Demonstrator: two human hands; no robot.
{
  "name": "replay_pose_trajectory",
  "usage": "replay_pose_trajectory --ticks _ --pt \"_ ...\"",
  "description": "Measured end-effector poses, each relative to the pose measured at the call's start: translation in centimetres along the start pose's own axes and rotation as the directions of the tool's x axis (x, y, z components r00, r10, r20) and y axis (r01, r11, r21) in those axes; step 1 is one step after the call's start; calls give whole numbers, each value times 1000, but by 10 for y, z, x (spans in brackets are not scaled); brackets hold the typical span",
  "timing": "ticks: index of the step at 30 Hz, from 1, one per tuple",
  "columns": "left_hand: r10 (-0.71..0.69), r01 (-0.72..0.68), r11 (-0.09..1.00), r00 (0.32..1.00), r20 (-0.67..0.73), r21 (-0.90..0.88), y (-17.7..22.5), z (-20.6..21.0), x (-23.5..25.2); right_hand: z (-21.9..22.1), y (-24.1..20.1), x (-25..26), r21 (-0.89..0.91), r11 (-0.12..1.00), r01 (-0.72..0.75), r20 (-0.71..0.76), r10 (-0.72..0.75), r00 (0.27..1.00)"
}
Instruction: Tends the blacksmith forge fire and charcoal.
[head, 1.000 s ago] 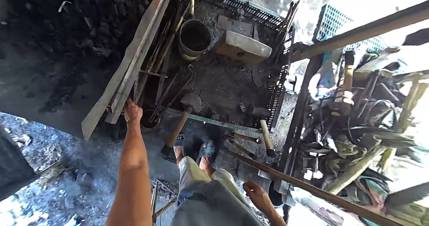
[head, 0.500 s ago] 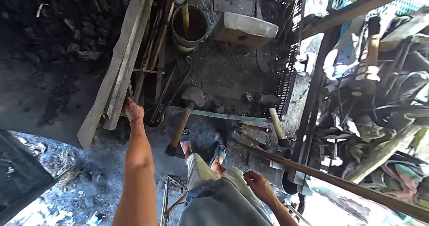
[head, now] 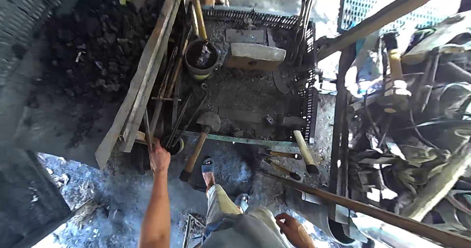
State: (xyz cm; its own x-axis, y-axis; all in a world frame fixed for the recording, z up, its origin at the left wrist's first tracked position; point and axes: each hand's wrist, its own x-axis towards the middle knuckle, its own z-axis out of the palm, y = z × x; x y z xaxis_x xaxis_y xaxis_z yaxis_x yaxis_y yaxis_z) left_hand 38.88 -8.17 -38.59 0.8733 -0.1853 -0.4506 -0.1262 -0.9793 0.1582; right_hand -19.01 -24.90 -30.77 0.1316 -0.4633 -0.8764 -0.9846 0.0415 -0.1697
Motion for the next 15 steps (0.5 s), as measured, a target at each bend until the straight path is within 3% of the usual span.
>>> replay_pose_trajectory --ticks 4,8,10,11,12,14,15 --pt "147 -135 984 984 99 -116 0 -2 -115 -13 17 -7 -55 994 90 -25 -91 996" --pt "302 -255 951 883 360 -174 14 6 -224 -21 59 3 -16 972 234 -98 -235 967" --pt "394 -219 883 826 402 -416 30 8 -270 -26 79 10 91 958 270 -193 -250 949" --pt "425 -102 770 819 386 -630 44 2 -295 -31 83 7 147 943 299 -238 -260 936" --pt "445 63 581 810 382 -811 60 -9 -323 -39 84 -4 197 919 341 -271 -283 920" --pt "534 306 197 763 363 -932 94 -39 -373 -59 74 -43 278 839 469 -333 -374 866" --pt "590 360 59 740 324 -931 109 -50 -388 -72 62 -62 302 771 561 -390 -437 811"
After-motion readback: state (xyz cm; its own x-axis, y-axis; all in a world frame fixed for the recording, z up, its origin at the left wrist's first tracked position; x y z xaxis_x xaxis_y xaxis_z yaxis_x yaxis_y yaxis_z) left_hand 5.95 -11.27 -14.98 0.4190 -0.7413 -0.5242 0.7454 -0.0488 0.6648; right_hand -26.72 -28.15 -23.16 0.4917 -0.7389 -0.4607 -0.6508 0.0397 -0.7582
